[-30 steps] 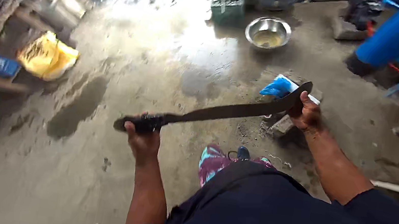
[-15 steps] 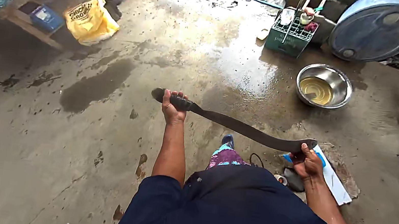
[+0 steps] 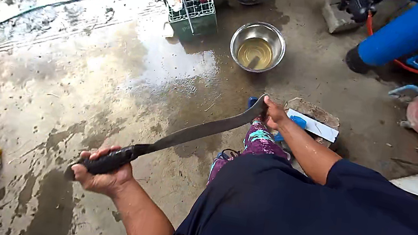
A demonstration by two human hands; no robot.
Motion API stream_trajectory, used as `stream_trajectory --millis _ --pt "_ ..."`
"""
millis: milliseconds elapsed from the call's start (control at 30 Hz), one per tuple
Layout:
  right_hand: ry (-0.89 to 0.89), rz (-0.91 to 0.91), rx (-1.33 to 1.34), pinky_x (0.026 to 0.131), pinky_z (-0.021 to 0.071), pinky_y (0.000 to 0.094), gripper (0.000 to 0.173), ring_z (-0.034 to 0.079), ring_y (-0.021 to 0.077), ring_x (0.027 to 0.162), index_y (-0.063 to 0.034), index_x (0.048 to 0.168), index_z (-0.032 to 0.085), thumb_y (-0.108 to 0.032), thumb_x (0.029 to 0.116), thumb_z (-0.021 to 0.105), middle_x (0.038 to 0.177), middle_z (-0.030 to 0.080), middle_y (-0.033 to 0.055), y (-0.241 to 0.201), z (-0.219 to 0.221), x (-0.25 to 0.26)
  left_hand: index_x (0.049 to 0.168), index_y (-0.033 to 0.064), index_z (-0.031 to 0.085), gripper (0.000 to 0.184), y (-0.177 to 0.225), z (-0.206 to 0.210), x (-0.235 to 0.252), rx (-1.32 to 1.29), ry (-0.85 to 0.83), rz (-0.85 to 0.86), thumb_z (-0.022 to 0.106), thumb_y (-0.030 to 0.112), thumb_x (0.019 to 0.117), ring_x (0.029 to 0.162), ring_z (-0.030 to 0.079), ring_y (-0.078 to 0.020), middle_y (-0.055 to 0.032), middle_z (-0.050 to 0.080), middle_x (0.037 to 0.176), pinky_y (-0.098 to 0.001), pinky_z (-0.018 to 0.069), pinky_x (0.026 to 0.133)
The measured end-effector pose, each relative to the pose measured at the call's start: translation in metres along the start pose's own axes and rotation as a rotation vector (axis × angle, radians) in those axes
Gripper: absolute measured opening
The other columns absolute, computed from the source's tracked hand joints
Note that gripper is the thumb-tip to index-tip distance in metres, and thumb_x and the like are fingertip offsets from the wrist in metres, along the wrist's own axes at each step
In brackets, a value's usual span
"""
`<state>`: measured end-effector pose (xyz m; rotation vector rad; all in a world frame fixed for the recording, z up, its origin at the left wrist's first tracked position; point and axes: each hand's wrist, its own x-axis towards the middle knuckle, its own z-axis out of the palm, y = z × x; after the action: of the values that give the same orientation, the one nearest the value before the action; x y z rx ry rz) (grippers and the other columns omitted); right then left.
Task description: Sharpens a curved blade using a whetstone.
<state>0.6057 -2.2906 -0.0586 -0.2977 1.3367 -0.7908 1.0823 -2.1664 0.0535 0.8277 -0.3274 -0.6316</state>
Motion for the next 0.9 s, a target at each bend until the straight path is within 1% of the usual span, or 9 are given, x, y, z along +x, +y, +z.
stream_trajectory --millis 167,233,300,400,533,633,800,833,900 --pt "-0.067 0.111 -0.099 0.060 0.0555 0.0328 0.059 0.063 0.0166 0.063 -0.0050 0.123 0.057 -0.056 0.1094 0.032 0.083 0.066 0.0088 -0.067 0.028 0.138 0.104 0.0092 0.059 0.065 -0.065 0.049 0.027 0.033 0.113 0.042 0.011 0.053 0.1097 0.078 0.073 -0.0292 -0.0071 0.070 0.080 -0.0538 0.0624 0.078" --pt "-0.133 0.113 -0.230 0.068 0.0576 0.0345 0.050 0.067 0.0186 0.075 -0.0040 0.136 0.049 -0.044 0.1130 0.029 0.100 0.067 0.0116 -0.091 0.029 0.197 0.101 0.0089 0.057 0.066 -0.103 0.073 0.041 0.088 0.181 0.079 0.009 0.054 0.1093 0.077 0.072 -0.0284 -0.0070 0.068 0.078 -0.0529 0.0623 0.077" --pt "-0.156 0.112 -0.360 0.078 0.0583 0.0374 0.044 0.071 0.0220 0.091 -0.0029 0.147 0.042 -0.030 0.1129 0.034 0.122 0.066 0.0175 -0.112 0.027 0.258 0.100 0.0086 0.058 0.067 -0.145 0.090 0.067 0.158 0.200 0.096 0.009 0.053 0.1093 0.077 0.072 -0.0282 -0.0069 0.068 0.078 -0.0523 0.0620 0.077" --pt "-0.071 0.074 -0.474 0.077 0.0587 0.0372 0.035 0.069 0.0205 0.086 -0.0007 0.139 0.049 -0.015 0.1079 0.047 0.114 0.067 0.0162 -0.133 0.014 0.355 0.103 0.0106 0.057 0.059 -0.224 0.100 0.109 0.203 0.226 0.023 0.013 0.049 0.1103 0.086 0.072 -0.0281 -0.0061 0.069 0.085 -0.0542 0.0602 0.083" --pt "0.023 0.051 -0.515 0.070 0.0594 0.0320 0.026 0.069 0.0137 0.074 -0.0002 0.125 0.059 -0.016 0.1068 0.051 0.097 0.072 0.0085 -0.136 0.005 0.455 0.100 0.0134 0.059 0.052 -0.351 0.085 0.166 0.242 0.207 -0.109 0.018 0.042 0.1107 0.090 0.072 -0.0246 -0.0035 0.071 0.087 -0.0520 0.0596 0.087" --pt "0.124 0.015 -0.507 0.070 0.0600 0.0325 0.033 0.071 0.0144 0.075 -0.0013 0.126 0.060 -0.026 0.1098 0.045 0.097 0.073 0.0075 -0.131 0.003 0.520 0.106 0.0104 0.056 0.039 -0.451 0.059 0.204 0.240 0.164 -0.148 0.022 0.028 0.1108 0.095 0.070 -0.0233 -0.0057 0.070 0.092 -0.0495 0.0577 0.091" --pt "0.257 -0.109 -0.772 0.071 0.0579 0.0342 0.049 0.064 0.0130 0.063 0.0021 0.105 0.065 -0.039 0.1114 0.038 0.075 0.066 0.0053 -0.130 -0.007 0.624 0.112 0.0129 0.057 0.029 -0.562 0.022 0.240 0.238 -0.021 -0.167 0.031 0.023 0.1077 0.104 0.069 -0.0223 -0.0037 0.071 0.101 -0.0458 0.0560 0.097" --pt "0.251 -0.101 -0.865 0.073 0.0585 0.0358 0.047 0.065 0.0142 0.066 0.0028 0.110 0.065 -0.035 0.1116 0.038 0.078 0.066 0.0072 -0.128 -0.012 0.645 0.113 0.0132 0.057 0.027 -0.577 0.013 0.244 0.244 -0.056 -0.161 0.033 0.024 0.1068 0.105 0.069 -0.0236 -0.0042 0.071 0.102 -0.0477 0.0558 0.098" --pt "0.185 -0.027 -1.072 0.083 0.0587 0.0418 0.038 0.071 0.0207 0.087 -0.0019 0.133 0.060 -0.024 0.1107 0.037 0.109 0.070 0.0137 -0.118 -0.027 0.688 0.117 0.0126 0.055 0.028 -0.601 -0.002 0.250 0.261 -0.093 -0.147 0.033 0.027 0.1079 0.108 0.068 -0.0269 -0.0059 0.070 0.104 -0.0539 0.0538 0.100"
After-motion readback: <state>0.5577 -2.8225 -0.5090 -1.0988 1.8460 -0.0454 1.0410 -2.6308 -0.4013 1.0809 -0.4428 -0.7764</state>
